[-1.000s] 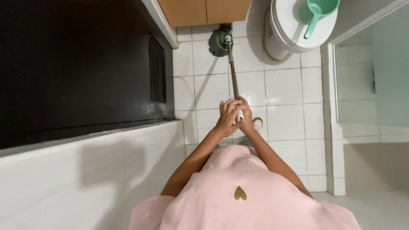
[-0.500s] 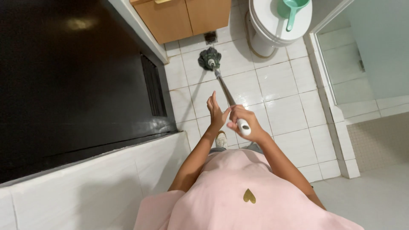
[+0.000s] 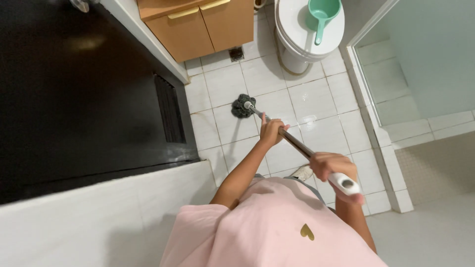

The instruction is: The person mops the tiled bathroom floor using a spin mop. They move the mop back and forth across the floor, covering the area near the toilet, a bucket, and a broom.

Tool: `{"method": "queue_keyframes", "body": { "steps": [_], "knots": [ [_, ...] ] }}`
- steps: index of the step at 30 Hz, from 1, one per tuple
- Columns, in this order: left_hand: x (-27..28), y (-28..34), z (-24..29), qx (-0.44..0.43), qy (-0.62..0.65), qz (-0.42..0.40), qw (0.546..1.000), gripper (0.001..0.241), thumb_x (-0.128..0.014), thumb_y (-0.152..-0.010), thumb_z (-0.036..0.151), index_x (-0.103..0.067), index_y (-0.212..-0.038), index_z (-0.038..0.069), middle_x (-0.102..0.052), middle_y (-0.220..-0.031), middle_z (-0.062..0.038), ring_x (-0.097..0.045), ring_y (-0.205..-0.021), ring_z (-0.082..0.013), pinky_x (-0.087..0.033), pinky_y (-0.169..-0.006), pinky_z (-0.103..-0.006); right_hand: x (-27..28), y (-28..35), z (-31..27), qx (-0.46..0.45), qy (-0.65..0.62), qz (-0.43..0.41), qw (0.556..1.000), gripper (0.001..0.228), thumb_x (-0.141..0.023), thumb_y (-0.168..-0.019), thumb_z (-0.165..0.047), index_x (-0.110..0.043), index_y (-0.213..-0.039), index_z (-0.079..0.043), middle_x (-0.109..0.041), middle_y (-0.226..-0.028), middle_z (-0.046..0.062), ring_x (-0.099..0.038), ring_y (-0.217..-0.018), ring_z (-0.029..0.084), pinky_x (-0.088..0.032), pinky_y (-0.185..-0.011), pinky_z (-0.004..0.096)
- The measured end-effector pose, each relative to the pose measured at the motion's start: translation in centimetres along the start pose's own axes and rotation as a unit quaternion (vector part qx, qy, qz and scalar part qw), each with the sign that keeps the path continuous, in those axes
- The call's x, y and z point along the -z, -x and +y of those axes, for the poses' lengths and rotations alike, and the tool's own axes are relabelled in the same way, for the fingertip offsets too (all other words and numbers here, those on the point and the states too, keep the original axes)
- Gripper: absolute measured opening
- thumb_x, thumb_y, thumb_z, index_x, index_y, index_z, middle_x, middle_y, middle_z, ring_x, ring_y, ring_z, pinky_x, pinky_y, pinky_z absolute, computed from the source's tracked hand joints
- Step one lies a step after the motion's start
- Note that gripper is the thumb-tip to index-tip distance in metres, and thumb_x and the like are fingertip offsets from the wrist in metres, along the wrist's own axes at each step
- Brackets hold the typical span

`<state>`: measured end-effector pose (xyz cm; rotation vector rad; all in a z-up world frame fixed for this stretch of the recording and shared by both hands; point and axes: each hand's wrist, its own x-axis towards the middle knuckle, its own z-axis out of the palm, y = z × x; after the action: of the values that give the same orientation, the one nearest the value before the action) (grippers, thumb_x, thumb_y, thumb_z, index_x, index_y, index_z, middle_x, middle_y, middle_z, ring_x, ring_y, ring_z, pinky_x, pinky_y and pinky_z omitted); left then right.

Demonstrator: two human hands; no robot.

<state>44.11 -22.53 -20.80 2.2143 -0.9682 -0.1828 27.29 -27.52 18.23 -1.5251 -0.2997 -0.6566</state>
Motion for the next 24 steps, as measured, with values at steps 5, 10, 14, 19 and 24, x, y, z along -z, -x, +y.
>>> {"method": "queue_keyframes", "body": {
  "steps": [5, 10, 14, 19, 24],
  "knots": [
    [0.8, -0.3, 10.1, -0.056, 0.13, -0.044, 0.989, 0.052, -0.06, -0.099, 0.028, -0.049, -0.052, 0.01, -0.057, -0.052, -0.005, -0.055, -0.048, -0.0273, -0.023, -0.129, -0.0514, 7.1, 1.4, -5.3, -0.011, -0.032, -0.058, 0.998, 0.068, -0.034, -0.099, -0.068, -0.043, -0.061, -0.012, -0.042, -0.05, 0.002, -0.033, -0.041, 0.018, -0.032, -0.046, 0.035],
    [-2.4, -0.9, 18.8, 0.095, 0.082, -0.186, 0.975, 0.054, -0.044, -0.102, 0.043, -0.046, -0.058, 0.011, -0.054, -0.065, -0.006, -0.054, -0.067, -0.031, -0.041, -0.062, -0.0453, 15.3, 4.1, -8.4, 0.044, -0.034, -0.072, 0.996, 0.077, -0.029, -0.111, -0.07, -0.039, -0.059, -0.014, -0.036, -0.048, -0.001, -0.03, -0.039, 0.014, -0.033, -0.039, 0.031],
    [-4.7, -0.9, 22.8, 0.079, 0.112, -0.162, 0.977, 0.052, -0.049, -0.102, 0.039, -0.045, -0.057, 0.013, -0.053, -0.062, -0.005, -0.054, -0.062, -0.0305, -0.041, -0.062, -0.0455, 18.8, 4.8, -10.4, 0.051, -0.037, -0.069, 0.996, 0.081, -0.031, -0.112, -0.07, -0.035, -0.056, -0.011, -0.033, -0.046, 0.002, -0.027, -0.038, 0.016, -0.031, -0.041, 0.031],
    [-8.2, -1.5, 25.2, 0.057, 0.115, -0.092, 0.987, 0.045, -0.051, -0.098, 0.033, -0.046, -0.06, 0.01, -0.055, -0.062, -0.008, -0.054, -0.065, -0.0344, -0.041, -0.06, -0.0488, 22.0, 6.5, -11.2, 0.067, -0.028, -0.058, 0.996, 0.081, -0.031, -0.112, -0.071, -0.035, -0.056, -0.012, -0.034, -0.045, 0.001, -0.032, -0.035, 0.015, -0.035, -0.038, 0.03],
    [-11.7, -2.3, 25.7, 0.023, 0.095, -0.026, 0.995, 0.044, -0.053, -0.098, 0.03, -0.048, -0.06, 0.009, -0.058, -0.062, -0.01, -0.059, -0.068, -0.038, -0.044, -0.061, -0.0513, 24.0, 8.6, -11.3, 0.064, 0.002, -0.012, 0.998, 0.084, -0.034, -0.099, -0.084, -0.034, -0.056, -0.012, -0.036, -0.044, -0.001, -0.034, -0.035, 0.013, -0.035, -0.039, 0.029]
  ]
}}
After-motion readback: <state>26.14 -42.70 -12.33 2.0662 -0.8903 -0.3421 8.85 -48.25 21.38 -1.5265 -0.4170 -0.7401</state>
